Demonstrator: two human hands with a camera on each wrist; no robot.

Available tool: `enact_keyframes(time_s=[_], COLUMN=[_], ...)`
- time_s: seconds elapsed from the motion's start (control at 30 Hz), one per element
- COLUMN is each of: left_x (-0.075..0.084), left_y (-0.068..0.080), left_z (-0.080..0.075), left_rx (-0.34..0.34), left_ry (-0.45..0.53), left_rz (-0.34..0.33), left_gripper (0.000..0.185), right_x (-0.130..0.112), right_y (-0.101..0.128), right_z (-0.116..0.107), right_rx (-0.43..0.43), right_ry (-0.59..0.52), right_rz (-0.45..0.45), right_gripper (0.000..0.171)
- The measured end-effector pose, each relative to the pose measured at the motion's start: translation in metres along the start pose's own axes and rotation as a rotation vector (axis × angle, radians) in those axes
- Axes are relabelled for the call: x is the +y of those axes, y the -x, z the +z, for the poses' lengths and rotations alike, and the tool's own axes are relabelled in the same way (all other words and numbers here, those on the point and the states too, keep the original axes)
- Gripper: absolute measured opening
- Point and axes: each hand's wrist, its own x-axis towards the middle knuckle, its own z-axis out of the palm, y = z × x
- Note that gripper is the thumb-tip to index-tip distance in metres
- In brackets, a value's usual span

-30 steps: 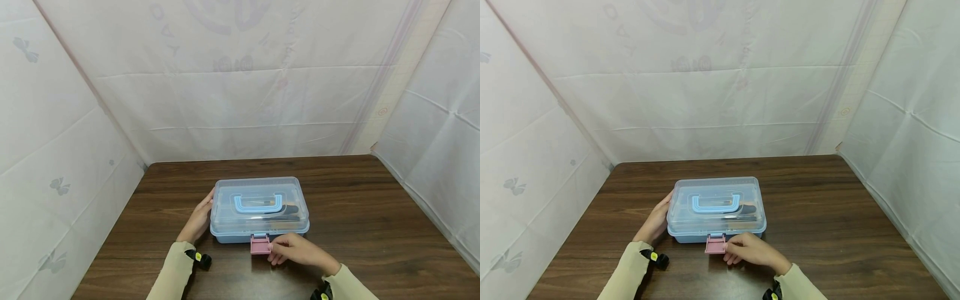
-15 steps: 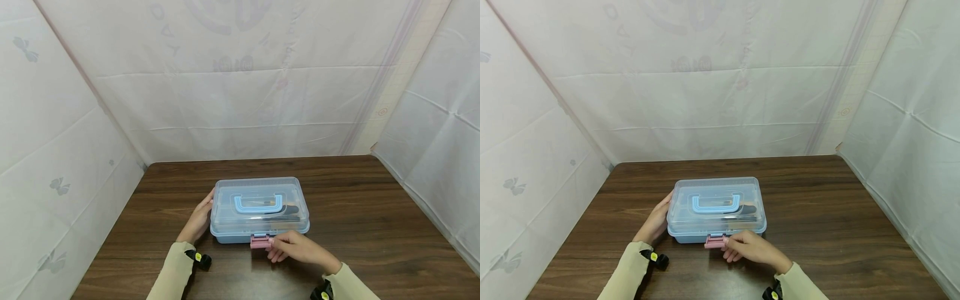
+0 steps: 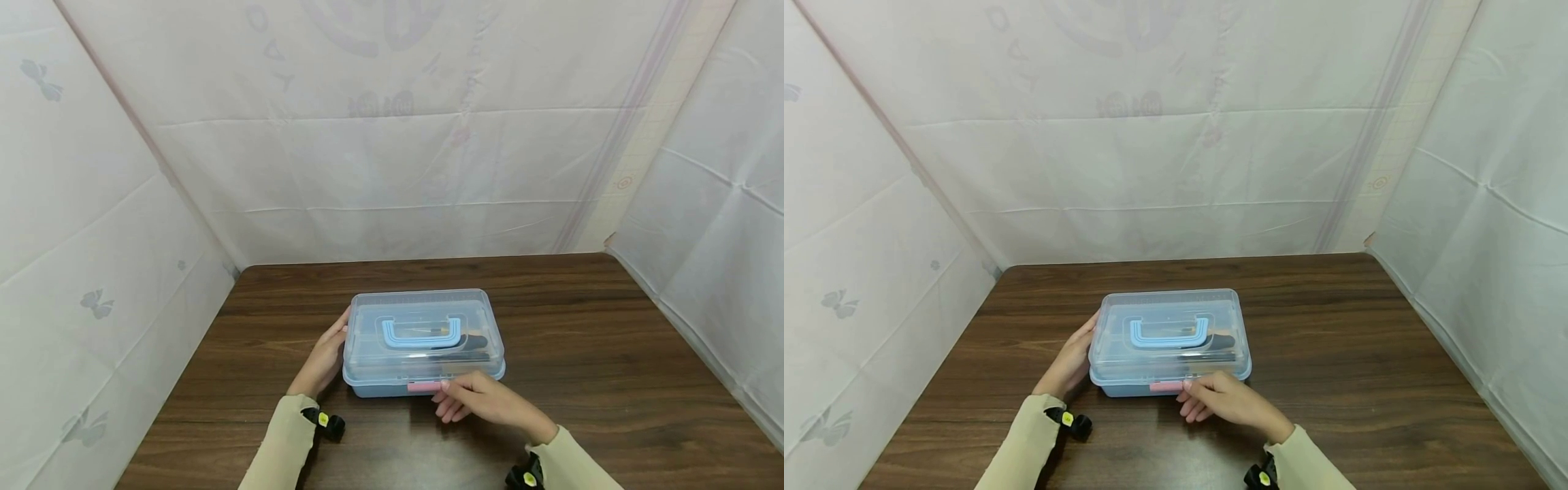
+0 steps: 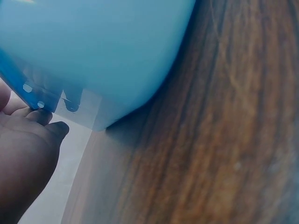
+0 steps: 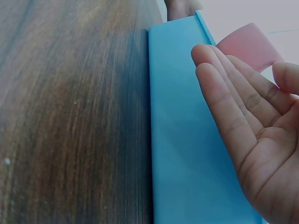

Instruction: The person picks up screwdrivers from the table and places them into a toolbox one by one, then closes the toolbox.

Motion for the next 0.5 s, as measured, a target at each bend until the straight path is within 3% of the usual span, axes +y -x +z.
enact_keyframes(time_s=[0.5], left_x=[0.0002], left_y=[-0.0001], left_z=[-0.0006], left_rx=[0.015], left_ry=[-0.036], left_rz=[-0.009], left_gripper=[0.052], right_x=[-0.0019], right_y=[-0.0013], right_z=[-0.0020], right_rx=[0.009], right_ry=[0.007], right_rz=[-0.027], right_gripper=[0.044])
